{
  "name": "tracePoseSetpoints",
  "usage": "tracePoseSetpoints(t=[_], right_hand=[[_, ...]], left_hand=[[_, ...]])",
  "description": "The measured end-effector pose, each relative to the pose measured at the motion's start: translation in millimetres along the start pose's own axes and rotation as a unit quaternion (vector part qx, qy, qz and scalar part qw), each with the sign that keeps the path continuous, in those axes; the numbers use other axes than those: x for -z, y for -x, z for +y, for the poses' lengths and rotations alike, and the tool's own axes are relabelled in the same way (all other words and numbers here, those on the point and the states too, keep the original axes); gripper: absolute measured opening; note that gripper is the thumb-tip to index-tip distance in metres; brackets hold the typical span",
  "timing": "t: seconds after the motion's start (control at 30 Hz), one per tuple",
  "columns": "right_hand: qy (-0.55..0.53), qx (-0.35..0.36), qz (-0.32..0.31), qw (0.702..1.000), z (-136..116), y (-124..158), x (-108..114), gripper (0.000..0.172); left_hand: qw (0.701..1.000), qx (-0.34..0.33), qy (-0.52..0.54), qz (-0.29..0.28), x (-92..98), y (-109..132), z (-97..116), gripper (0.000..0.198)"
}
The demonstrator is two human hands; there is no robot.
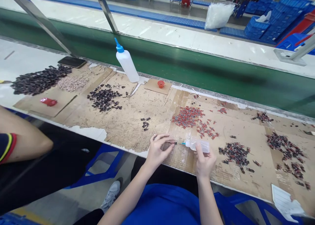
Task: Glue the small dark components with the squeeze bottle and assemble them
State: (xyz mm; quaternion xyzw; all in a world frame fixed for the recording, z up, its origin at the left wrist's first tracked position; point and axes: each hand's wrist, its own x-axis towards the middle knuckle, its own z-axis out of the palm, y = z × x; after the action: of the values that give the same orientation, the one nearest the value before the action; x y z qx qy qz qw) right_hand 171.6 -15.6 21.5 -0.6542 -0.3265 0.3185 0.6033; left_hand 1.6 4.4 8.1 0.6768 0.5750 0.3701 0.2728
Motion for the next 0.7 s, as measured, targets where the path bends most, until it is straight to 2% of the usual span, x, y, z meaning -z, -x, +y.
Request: tracePoseSetpoints(t=[0.1, 0.17, 0.27, 0.4, 0.5, 0.57, 0.63, 0.7], right_hand=[[-0.039, 0.019, 0.012, 0.999, -0.6, -2.9, 0.2, 0.035], [-0.037, 0.045, -0.017, 0.998, -2.1, -4.6, -4.8, 0.038], [0.014, 0.072, -0.086, 0.994, -4.6, -5.8, -18.8, 0.040], [0.111, 0.073, -0.133, 0.982, -7.3, -6.6, -28.8, 0.039], [0.162, 0.101, -0.159, 0.969, -11.3, -13.3, -11.7, 0.050], [0.212, 0.142, -0.135, 0.957, -14.8, -24.6, 11.0, 0.057], [0.280, 0.185, -0.052, 0.941, -17.1, -40.7, 35.9, 0.045], [0.354, 0.213, -0.024, 0.910, -16.5, -57.9, 55.7, 0.035]], left_hand=[[1.000, -0.020, -0.011, 0.004, -0.1, 0.8, -3.2, 0.013], [0.999, -0.038, -0.017, 0.015, -0.4, 1.6, -5.6, 0.015], [0.996, -0.074, -0.018, 0.037, -1.7, 2.5, -8.8, 0.018], [0.993, -0.101, -0.035, 0.052, -3.8, 3.8, -10.5, 0.014], [0.993, -0.098, -0.048, 0.050, -4.5, 4.5, -9.4, 0.012], [0.993, -0.092, -0.056, 0.050, -4.8, 4.7, -8.5, 0.010], [0.994, -0.084, -0.059, 0.046, -4.9, 4.8, -7.9, 0.008], [0.994, -0.077, -0.062, 0.037, -4.9, 4.8, -7.7, 0.008]])
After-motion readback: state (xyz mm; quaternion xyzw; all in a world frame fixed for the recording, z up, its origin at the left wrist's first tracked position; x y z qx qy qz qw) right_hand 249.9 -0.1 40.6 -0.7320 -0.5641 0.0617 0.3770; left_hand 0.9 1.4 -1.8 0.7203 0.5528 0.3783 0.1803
